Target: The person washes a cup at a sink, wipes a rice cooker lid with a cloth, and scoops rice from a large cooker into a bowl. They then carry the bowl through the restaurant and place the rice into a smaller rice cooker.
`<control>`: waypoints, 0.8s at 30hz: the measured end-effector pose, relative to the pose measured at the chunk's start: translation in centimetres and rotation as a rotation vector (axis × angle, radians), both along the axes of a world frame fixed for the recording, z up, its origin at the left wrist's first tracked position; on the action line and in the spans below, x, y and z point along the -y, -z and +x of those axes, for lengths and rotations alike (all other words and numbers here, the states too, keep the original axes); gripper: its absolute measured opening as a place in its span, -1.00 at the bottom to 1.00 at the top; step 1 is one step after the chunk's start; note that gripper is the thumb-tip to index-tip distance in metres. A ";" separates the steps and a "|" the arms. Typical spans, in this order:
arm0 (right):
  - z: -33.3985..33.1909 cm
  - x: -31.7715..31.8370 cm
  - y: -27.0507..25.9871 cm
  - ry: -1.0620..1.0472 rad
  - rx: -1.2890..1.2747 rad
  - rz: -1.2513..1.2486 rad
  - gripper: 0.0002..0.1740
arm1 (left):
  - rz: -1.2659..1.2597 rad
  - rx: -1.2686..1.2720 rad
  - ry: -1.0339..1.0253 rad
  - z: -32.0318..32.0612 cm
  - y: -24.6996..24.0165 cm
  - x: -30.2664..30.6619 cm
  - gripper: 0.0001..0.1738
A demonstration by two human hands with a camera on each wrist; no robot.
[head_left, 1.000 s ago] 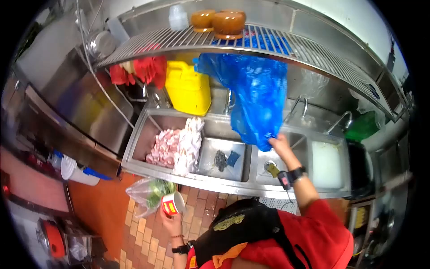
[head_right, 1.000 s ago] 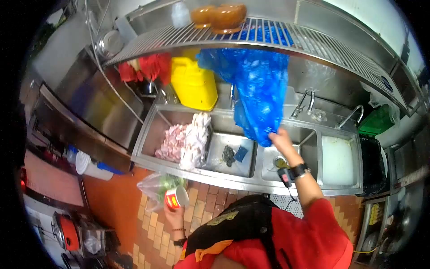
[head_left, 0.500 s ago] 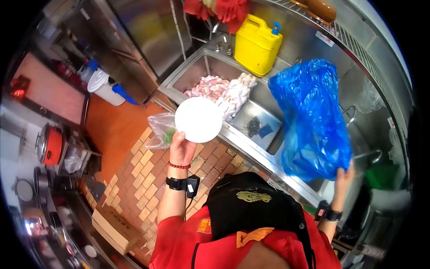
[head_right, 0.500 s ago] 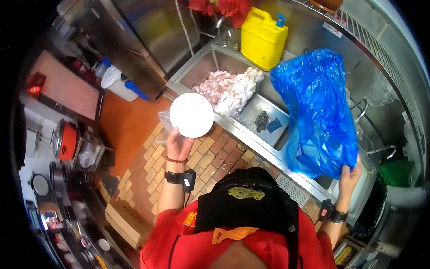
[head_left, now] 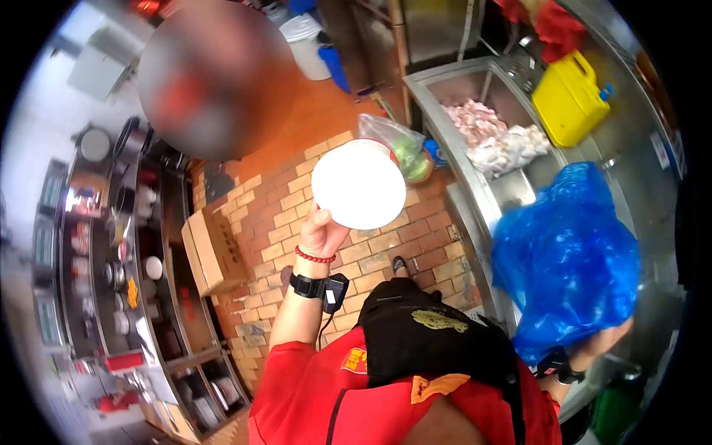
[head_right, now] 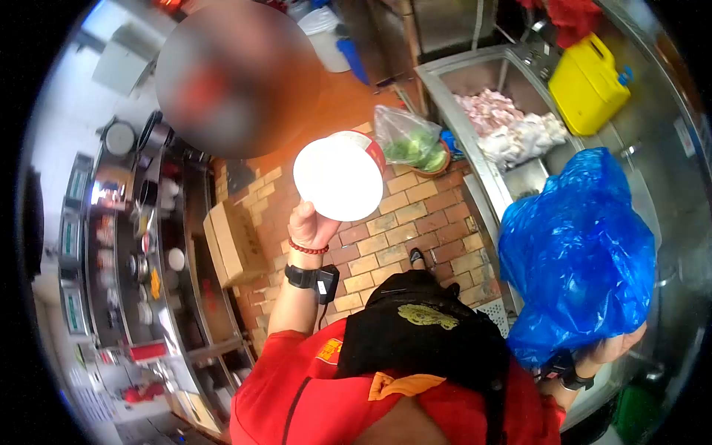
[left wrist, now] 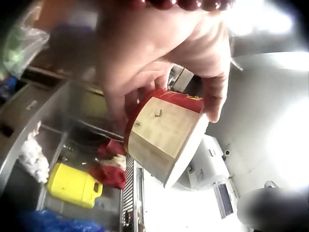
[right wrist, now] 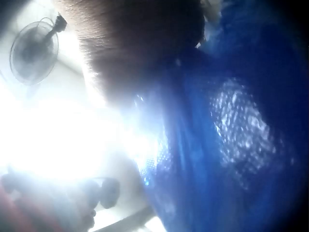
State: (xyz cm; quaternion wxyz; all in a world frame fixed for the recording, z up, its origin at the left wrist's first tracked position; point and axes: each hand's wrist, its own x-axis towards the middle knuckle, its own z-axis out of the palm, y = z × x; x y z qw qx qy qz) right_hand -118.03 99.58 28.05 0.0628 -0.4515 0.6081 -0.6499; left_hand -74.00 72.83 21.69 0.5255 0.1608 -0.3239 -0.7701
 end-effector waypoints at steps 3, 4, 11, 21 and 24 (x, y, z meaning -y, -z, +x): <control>4.0 5.7 -1.1 -0.240 0.148 -0.105 -0.73 | -0.013 -0.006 -0.167 5.4 -0.5 -0.5 -0.02; 5.8 7.0 -0.5 -0.181 0.174 -0.119 -0.73 | 0.020 0.028 -0.247 7.7 -0.3 -0.2 -0.05; 13.6 18.3 2.5 -0.463 0.179 -0.042 -0.71 | 0.019 0.071 -0.460 18.4 2.1 2.3 -0.10; 33.8 37.9 -1.2 -0.785 0.014 0.062 -0.73 | 0.105 0.228 -0.797 37.6 -0.2 1.9 -0.18; 37.9 44.1 0.1 -0.919 0.012 0.078 -0.72 | -0.066 -0.251 -0.746 42.4 -1.3 0.4 -0.10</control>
